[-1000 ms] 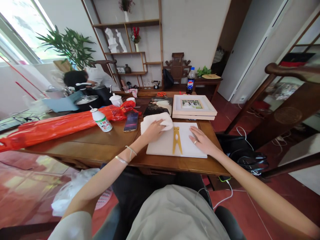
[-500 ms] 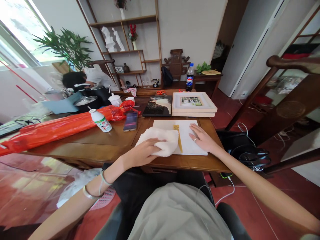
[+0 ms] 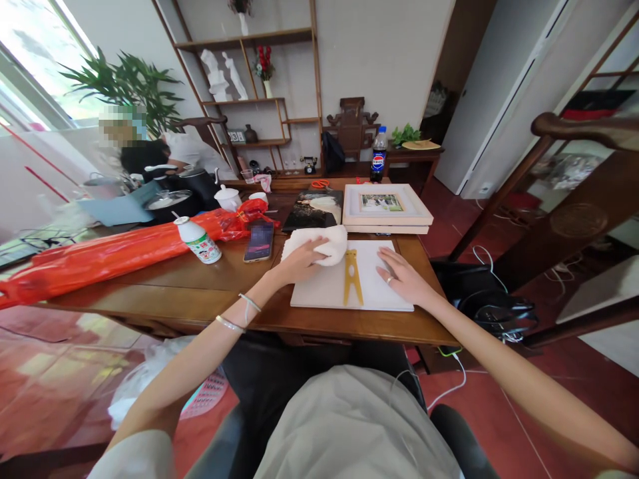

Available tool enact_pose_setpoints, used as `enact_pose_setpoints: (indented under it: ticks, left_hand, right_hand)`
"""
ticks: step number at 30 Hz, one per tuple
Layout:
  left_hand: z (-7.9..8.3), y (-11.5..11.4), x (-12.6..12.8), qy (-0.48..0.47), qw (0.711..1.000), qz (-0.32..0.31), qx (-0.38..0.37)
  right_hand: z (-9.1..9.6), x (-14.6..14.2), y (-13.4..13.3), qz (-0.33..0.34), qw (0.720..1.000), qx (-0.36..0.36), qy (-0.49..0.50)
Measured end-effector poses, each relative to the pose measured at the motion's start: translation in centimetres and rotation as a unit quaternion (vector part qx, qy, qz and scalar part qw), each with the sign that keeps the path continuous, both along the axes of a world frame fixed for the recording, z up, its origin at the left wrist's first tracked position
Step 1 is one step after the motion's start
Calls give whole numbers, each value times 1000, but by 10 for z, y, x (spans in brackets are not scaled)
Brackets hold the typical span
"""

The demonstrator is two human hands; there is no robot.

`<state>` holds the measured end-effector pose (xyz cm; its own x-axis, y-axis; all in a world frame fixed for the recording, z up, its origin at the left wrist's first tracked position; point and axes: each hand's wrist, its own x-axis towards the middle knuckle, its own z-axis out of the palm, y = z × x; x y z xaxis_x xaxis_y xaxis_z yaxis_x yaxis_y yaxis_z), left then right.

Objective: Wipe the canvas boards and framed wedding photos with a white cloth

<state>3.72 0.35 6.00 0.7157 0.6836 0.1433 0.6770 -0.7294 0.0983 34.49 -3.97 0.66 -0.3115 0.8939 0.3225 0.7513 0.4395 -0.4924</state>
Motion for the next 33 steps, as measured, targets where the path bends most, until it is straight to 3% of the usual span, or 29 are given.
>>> enact_pose_setpoints:
  ticks: [2,7,10,13,21,24,28,33]
  left_hand:
    - [3,-16,3,4,1000,-26,-2]
    - [18,-83,7,7,993,-118,-19]
    - [21,-105,6,6,989,-143,-30]
    - [20,-98,4,15,993,-115,-24]
    - [10,-10,8,70,997,-29,36]
    - [5,8,11,96,993,-25,62]
    - [0,-2,15,125,988,-25,84]
    - [-4,-56,15,125,985,-47,112]
  right_hand:
    - [0,0,0,-1,1000,-3,-2]
    - [-1,0,0,5,1000,5,5]
    - [-2,0,0,4,1000,5,4]
    - [-1,0,0,4,1000,3,4]
    - [1,0,0,-3,1000,-5,-12]
    - [0,0,0,-6,1000,-5,-12]
    - [-1,0,0,-3,1000,-4,-5]
    - [0,-1,0,-1,1000,-1,-2]
